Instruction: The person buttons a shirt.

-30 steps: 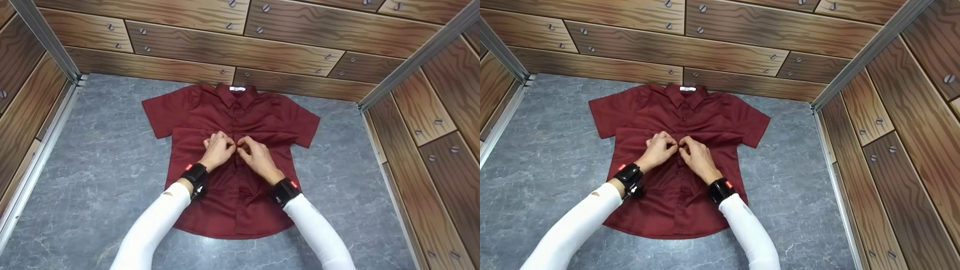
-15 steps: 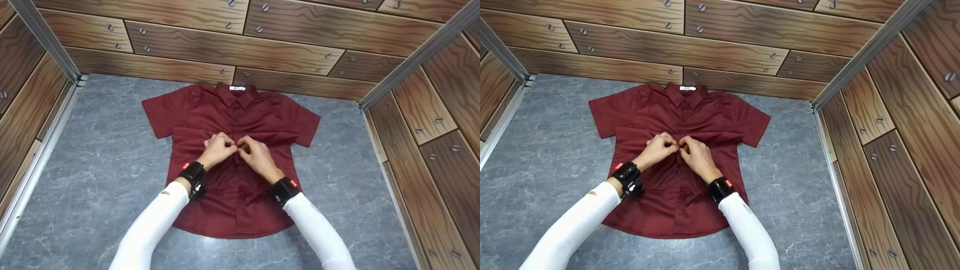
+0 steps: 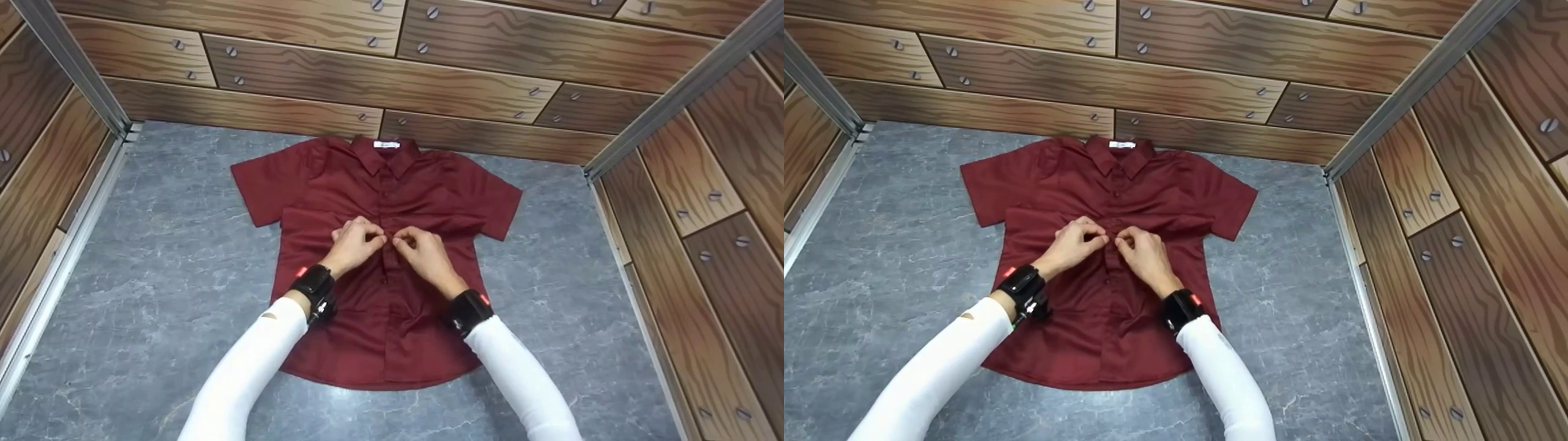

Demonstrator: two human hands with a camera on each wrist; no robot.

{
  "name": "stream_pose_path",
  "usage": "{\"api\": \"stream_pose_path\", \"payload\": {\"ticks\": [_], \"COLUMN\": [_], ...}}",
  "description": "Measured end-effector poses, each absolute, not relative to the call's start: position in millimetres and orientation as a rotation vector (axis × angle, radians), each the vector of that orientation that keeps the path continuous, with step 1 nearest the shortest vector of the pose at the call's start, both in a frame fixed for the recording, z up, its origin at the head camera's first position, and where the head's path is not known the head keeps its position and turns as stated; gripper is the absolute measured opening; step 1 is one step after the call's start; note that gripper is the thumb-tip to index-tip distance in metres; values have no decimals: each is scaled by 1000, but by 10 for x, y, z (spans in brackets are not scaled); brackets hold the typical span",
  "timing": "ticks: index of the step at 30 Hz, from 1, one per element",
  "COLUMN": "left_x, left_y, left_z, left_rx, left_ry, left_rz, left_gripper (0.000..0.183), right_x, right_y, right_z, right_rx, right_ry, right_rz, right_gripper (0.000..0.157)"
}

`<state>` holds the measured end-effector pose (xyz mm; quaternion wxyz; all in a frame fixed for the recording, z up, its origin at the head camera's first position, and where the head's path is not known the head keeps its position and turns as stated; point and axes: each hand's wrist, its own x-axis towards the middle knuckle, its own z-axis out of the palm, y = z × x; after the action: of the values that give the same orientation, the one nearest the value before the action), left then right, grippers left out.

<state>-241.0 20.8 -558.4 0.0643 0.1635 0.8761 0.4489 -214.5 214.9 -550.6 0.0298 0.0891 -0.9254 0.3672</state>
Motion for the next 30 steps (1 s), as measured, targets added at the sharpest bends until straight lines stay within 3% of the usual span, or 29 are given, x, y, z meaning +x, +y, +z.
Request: {"api": "stream_pose_path", "payload": {"ticks": [22, 30], "left_x": [-2433, -2439], "left_y": [191, 242], "left_z": [-5573, -5536], "left_rx": [457, 394], "left_ry": [2522, 2611], "left_rz": [1446, 1396], "left_gripper": [28, 26], "right_x": [-2149, -2101], "right_y": [2110, 2087], "right_z": [-5507, -5524], "right_rx": [332, 460], "right_ry": [-2832, -2802], "right_rz": [1124, 1036], "right_gripper": [8, 17]}}
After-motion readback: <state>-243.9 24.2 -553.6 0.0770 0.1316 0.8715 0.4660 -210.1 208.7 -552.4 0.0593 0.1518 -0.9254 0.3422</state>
